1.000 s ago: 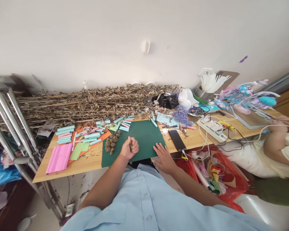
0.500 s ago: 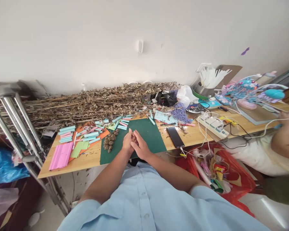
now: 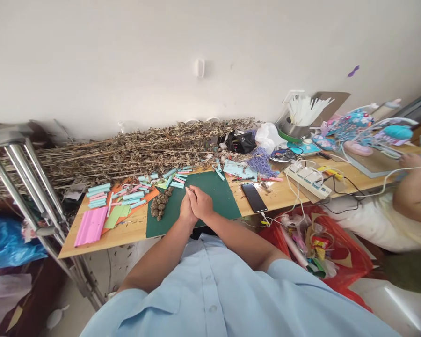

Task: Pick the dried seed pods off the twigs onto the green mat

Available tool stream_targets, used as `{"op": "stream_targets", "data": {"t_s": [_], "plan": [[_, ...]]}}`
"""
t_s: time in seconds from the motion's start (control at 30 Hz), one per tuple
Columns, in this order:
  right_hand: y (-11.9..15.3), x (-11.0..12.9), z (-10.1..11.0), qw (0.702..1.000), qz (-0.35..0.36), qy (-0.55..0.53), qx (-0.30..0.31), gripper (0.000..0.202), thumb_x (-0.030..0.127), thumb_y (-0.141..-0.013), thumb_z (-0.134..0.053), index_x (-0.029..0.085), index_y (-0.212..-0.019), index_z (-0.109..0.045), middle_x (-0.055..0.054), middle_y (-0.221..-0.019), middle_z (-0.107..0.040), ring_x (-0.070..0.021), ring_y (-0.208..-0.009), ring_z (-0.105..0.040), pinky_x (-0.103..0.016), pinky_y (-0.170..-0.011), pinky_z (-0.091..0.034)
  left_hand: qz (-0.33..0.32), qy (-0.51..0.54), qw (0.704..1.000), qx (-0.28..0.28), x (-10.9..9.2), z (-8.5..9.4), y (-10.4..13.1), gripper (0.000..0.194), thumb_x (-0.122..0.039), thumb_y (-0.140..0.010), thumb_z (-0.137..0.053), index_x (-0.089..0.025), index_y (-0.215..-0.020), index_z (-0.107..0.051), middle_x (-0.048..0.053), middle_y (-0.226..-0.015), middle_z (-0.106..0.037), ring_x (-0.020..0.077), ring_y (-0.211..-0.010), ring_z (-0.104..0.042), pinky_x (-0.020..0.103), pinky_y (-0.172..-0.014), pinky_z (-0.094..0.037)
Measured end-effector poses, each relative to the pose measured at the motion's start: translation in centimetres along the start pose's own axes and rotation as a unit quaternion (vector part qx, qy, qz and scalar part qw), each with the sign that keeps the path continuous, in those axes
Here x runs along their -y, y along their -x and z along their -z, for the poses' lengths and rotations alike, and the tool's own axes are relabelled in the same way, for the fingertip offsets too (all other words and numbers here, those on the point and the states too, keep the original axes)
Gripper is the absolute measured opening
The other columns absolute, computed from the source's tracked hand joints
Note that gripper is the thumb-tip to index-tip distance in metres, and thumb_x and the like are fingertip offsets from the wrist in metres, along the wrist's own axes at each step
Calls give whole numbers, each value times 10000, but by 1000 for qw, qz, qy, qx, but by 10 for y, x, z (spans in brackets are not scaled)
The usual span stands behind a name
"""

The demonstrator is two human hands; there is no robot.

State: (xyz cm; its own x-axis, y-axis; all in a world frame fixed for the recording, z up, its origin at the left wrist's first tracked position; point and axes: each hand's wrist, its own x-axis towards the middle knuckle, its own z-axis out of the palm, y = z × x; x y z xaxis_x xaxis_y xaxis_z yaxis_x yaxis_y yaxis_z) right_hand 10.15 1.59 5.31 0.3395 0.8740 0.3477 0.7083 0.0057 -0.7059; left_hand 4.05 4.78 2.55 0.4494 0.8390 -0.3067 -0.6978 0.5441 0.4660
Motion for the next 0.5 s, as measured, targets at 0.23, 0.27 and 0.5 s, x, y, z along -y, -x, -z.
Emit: {"op": "stream_targets", "data": {"t_s": [0.23,0.27,0.5], "plan": [[-6,1,1,997,72,27,-14,361,397,-1051,-470,231,-1321,-643,-64,-1316,-710,-230,-1214,-668,-384,-1094,-501,18,40,999,-12,0,-5,12,416,-534,-986,-544,-183,-1153,-692,73,-1066,-730,180,-1034,-698,300,-940,-568],[-7,0,-1,996,85,27,-18,356,386,-1051,-472,223,-1318,-643,-69,-1328,-703,-226,-1239,-654,-388,-1124,-478,15,46,999,-7,0,-6,13,421,-525,-993,-534,-187,-1191,-689,78,-1122,-729,184,-1092,-689,302,-981,-557],[-14,-12,-9,988,133,68,-42,314,309,-1037,-478,195,-1271,-655,-97,-1398,-657,-228,-1355,-571,-470,-1236,-333,-12,59,998,6,-1,-13,22,422,-493,-985,-569,-194,-1261,-679,94,-1352,-675,198,-1339,-585,319,-1131,-483]]}}
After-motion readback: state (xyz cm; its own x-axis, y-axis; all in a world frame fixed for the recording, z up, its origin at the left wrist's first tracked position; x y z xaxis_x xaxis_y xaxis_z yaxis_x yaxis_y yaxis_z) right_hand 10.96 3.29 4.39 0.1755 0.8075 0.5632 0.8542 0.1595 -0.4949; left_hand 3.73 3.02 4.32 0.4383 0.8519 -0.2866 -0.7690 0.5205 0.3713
